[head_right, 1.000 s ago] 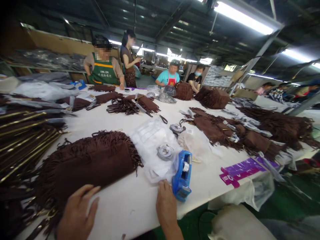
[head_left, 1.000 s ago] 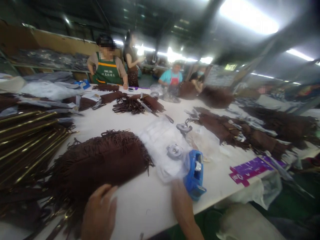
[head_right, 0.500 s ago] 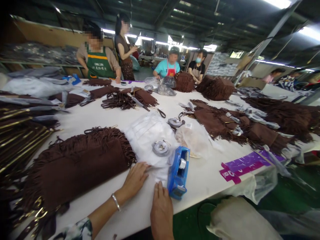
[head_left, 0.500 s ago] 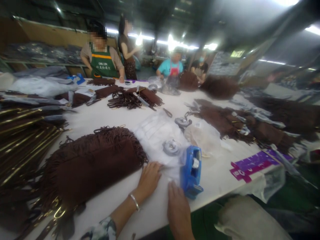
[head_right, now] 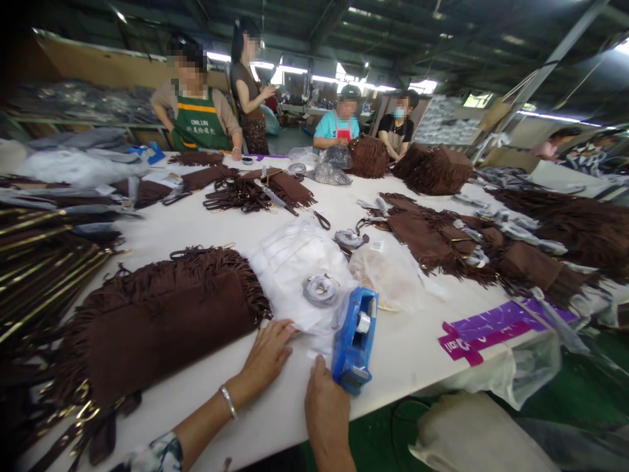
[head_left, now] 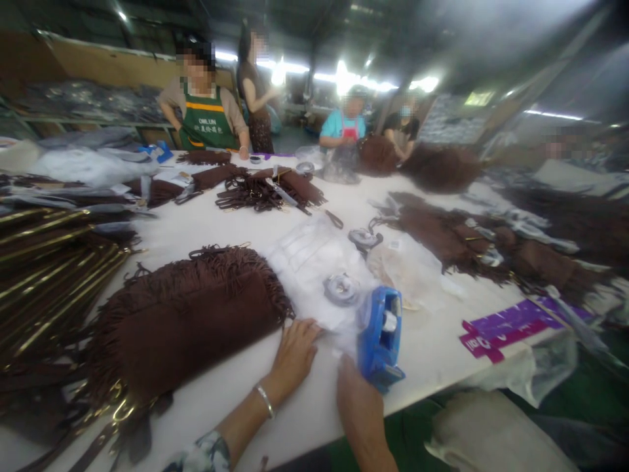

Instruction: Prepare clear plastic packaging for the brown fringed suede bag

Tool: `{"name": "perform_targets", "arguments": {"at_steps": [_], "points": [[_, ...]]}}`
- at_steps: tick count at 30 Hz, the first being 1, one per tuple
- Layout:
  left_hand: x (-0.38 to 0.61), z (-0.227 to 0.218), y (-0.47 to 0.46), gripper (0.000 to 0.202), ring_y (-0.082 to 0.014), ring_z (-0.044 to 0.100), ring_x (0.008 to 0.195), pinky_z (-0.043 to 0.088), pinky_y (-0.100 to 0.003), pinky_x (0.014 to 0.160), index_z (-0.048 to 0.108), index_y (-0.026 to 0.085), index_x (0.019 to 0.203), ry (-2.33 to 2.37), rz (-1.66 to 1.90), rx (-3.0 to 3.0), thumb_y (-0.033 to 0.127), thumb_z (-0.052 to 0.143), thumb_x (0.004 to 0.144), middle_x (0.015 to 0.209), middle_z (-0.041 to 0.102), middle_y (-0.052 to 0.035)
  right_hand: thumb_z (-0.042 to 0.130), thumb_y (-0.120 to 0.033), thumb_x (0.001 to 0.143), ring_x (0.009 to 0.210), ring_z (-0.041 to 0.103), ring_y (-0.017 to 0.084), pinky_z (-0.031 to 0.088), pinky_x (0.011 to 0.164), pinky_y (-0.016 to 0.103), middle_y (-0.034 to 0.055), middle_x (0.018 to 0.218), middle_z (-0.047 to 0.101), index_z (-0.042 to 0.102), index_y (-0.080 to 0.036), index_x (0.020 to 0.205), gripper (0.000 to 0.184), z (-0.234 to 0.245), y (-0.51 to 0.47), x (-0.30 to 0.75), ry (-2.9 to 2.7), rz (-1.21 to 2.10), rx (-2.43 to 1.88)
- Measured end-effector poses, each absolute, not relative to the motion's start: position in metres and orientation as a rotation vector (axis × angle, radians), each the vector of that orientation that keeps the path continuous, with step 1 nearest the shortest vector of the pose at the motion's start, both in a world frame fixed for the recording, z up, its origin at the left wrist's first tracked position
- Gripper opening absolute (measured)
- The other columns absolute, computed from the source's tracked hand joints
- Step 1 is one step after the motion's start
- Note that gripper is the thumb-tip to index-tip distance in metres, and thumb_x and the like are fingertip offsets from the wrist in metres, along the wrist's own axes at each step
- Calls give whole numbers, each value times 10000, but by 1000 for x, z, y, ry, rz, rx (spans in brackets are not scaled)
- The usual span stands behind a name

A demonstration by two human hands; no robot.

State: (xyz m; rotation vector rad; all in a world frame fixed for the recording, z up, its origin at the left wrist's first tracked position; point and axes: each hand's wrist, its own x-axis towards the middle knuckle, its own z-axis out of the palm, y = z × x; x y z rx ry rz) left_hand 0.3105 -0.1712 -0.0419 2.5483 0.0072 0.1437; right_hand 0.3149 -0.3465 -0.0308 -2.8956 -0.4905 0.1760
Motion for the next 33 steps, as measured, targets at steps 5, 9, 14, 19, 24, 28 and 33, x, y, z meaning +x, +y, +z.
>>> {"name": "perform_targets", "arguments": {"at_steps": [5, 9, 14, 19, 24, 28, 33], "points": [[307, -44, -171, 440, -250, 376, 1260, 301, -464, 1071, 492, 250, 1247, -11, 197, 2542, 86, 460, 840, 1371, 475, -58, 315, -49, 927, 666, 704, 150, 487, 578, 206, 102, 1016, 724, 577, -192, 1207, 410, -43, -358, 298, -692, 14, -2888], [305, -43, -172, 434, -252, 387, 1245, 316, -466, 1060, 503, 254, 1232, -18, 217, 2527, 84, 467, 833, 1368, 481, -54, 356, -131, 956, 637, 700, 167, 471, 536, 213, 51, 845, 733, 614, -227, 1122, 321, -43, -364, 300, -707, 33, -2895], [304, -43, -171, 432, -252, 390, 1243, 323, -461, 1057, 507, 254, 1229, -43, 220, 2510, 89, 476, 831, 1361, 487, -56, 424, -261, 972, 661, 714, 220, 473, 539, 250, 67, 792, 743, 486, -183, 1308, 351, -32, -354, 314, -564, 148, -2904], [304, -46, -172, 446, -248, 373, 1252, 305, -452, 1079, 504, 259, 1225, -31, 226, 2532, 69, 477, 822, 1378, 474, -38, 390, -248, 982, 681, 718, 222, 474, 562, 261, 48, 793, 747, 525, -220, 1260, 310, -32, -355, 298, -664, 277, -2821], [303, -45, -171, 427, -245, 375, 1245, 300, -443, 1082, 507, 248, 1211, -46, 230, 2553, 72, 482, 823, 1368, 476, -42, 437, -271, 968, 685, 714, 224, 475, 562, 260, 56, 790, 739, 441, -175, 1343, 387, -31, -363, 290, -660, 287, -2808], [303, -43, -172, 436, -246, 371, 1250, 305, -449, 1075, 507, 251, 1213, -37, 217, 2558, 65, 477, 820, 1371, 472, -45, 456, -305, 963, 660, 714, 233, 461, 542, 257, 55, 742, 738, 440, -174, 1346, 405, -32, -363, 290, -684, 280, -2869], [302, -41, -171, 430, -250, 381, 1256, 303, -455, 1080, 513, 240, 1212, -65, 193, 2551, 75, 486, 815, 1376, 470, -65, 470, -281, 952, 654, 717, 212, 450, 533, 235, 15, 748, 743, 517, -247, 1271, 324, -36, -364, 280, -822, 312, -2793]]}}
